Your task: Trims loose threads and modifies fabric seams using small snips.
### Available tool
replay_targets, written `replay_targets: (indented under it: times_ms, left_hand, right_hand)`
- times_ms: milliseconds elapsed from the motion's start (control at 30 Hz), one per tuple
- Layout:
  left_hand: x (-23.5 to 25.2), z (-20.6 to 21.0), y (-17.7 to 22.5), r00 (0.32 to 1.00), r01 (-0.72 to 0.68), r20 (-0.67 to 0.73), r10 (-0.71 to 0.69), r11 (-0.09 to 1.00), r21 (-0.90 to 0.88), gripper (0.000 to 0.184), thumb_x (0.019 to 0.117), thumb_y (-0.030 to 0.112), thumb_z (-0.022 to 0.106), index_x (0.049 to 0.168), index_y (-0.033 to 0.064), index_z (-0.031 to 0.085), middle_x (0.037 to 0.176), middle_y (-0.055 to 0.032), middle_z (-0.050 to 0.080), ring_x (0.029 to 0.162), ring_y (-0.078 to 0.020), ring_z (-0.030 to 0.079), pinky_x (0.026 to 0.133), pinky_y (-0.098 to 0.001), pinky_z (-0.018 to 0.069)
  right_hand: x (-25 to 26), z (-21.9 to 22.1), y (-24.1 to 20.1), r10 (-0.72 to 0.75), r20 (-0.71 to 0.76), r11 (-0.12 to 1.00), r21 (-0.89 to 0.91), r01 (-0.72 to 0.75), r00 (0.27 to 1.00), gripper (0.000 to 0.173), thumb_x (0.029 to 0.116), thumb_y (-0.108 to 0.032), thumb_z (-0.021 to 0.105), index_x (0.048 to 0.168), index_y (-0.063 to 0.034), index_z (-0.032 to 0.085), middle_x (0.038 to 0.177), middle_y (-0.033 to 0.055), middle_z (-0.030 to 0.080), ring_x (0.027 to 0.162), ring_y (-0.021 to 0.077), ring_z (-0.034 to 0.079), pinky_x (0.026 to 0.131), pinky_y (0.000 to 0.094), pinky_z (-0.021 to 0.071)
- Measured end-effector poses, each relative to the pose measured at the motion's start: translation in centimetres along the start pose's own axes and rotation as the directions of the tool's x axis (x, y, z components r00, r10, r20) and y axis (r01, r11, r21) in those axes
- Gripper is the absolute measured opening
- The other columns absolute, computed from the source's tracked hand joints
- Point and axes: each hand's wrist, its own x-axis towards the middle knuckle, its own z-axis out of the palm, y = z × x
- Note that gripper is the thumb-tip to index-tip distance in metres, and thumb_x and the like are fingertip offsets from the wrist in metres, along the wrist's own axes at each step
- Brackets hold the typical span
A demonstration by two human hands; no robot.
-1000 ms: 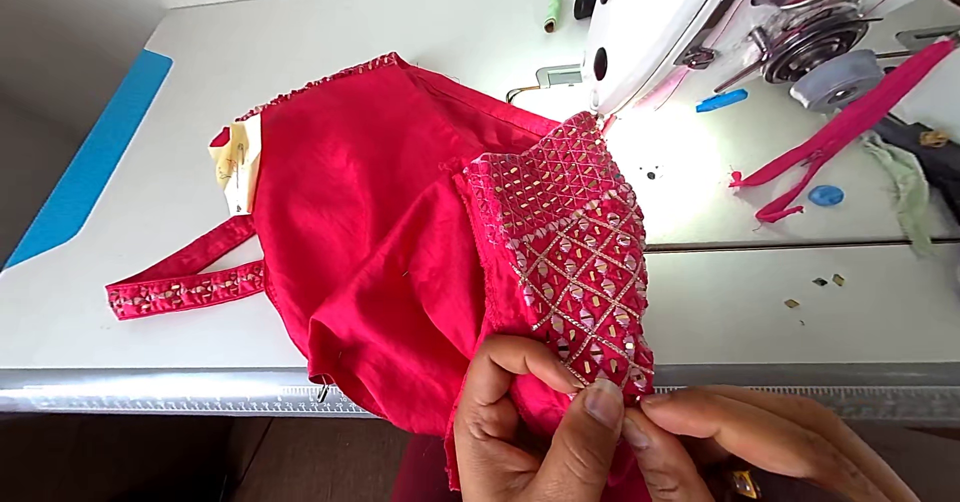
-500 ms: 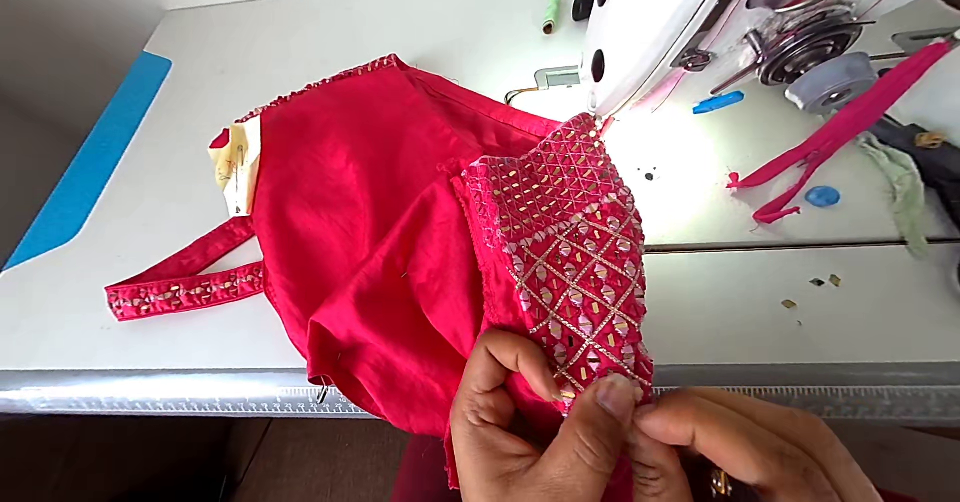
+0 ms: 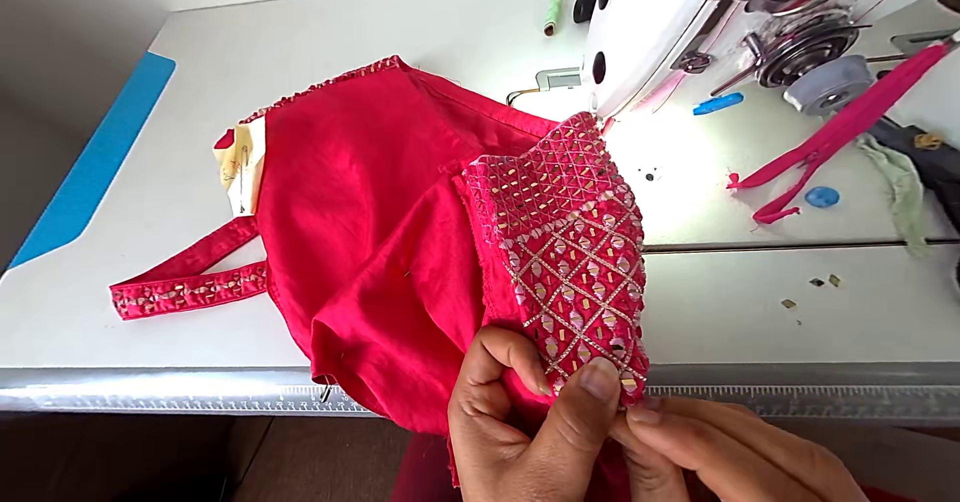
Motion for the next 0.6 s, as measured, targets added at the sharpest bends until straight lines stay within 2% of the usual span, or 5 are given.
replay_targets:
  times_ms: [133,367,467,600]
  left_hand:
    - [-0.11,0.10,-0.20,1.000,-0.015,0.002,0.015,1.000,-0.017,0.021,0.0855,-0.008,0.072,0.090,0.0061,0.057,0.080,-0.0039,0.069,0.076,-0.0077,0.071,0.073,-0.0259,0.0616]
    - [-0.21,0.24,-0.40,0.999,-0.054,0.004,0.054,0.998,0.008,0.021,0.0859,-0.008,0.071,0.091,0.0066,0.057,0.081,-0.0032,0.069,0.077,-0.0069,0.070,0.074,-0.0254,0.0613]
    - [-0.27,0.27,-0.45,0.997,-0.072,0.008,0.072,0.997,0.025,0.021,0.0858,-0.008,0.072,0.090,0.0072,0.058,0.081,-0.0018,0.068,0.076,-0.0058,0.070,0.073,-0.0243,0.0610]
    - [-0.40,0.38,-0.61,0.995,-0.097,-0.002,0.097,0.994,0.046,0.021,0.0851,-0.007,0.073,0.089,0.0079,0.059,0.080,-0.0001,0.067,0.075,-0.0035,0.068,0.072,-0.0224,0.0600]
  right_hand:
    - [0.22,-0.10,-0.31,0.067,-0.001,0.998,-0.008,-0.068,0.998,0.009,0.1005,-0.014,0.066,0.102,-0.0064,0.062,0.099,0.0030,0.062,0.095,0.0010,0.062,0.088,0.0084,0.0493]
    - [0.24,-0.16,-0.43,0.100,0.000,0.995,0.014,-0.100,0.995,0.007,0.1001,-0.012,0.065,0.099,-0.0066,0.061,0.098,0.0031,0.062,0.094,0.0003,0.063,0.086,0.0077,0.0504]
    - [0.25,-0.23,-0.64,0.159,-0.002,0.986,0.051,-0.159,0.987,0.008,0.0998,-0.013,0.067,0.100,-0.0060,0.062,0.099,0.0025,0.063,0.096,-0.0012,0.063,0.086,0.0071,0.0510]
    - [0.36,-0.36,-1.03,0.283,0.008,0.949,0.145,-0.281,0.959,0.009,0.0980,-0.014,0.070,0.099,-0.0068,0.065,0.097,0.0002,0.065,0.093,-0.0032,0.064,0.080,0.0067,0.0528]
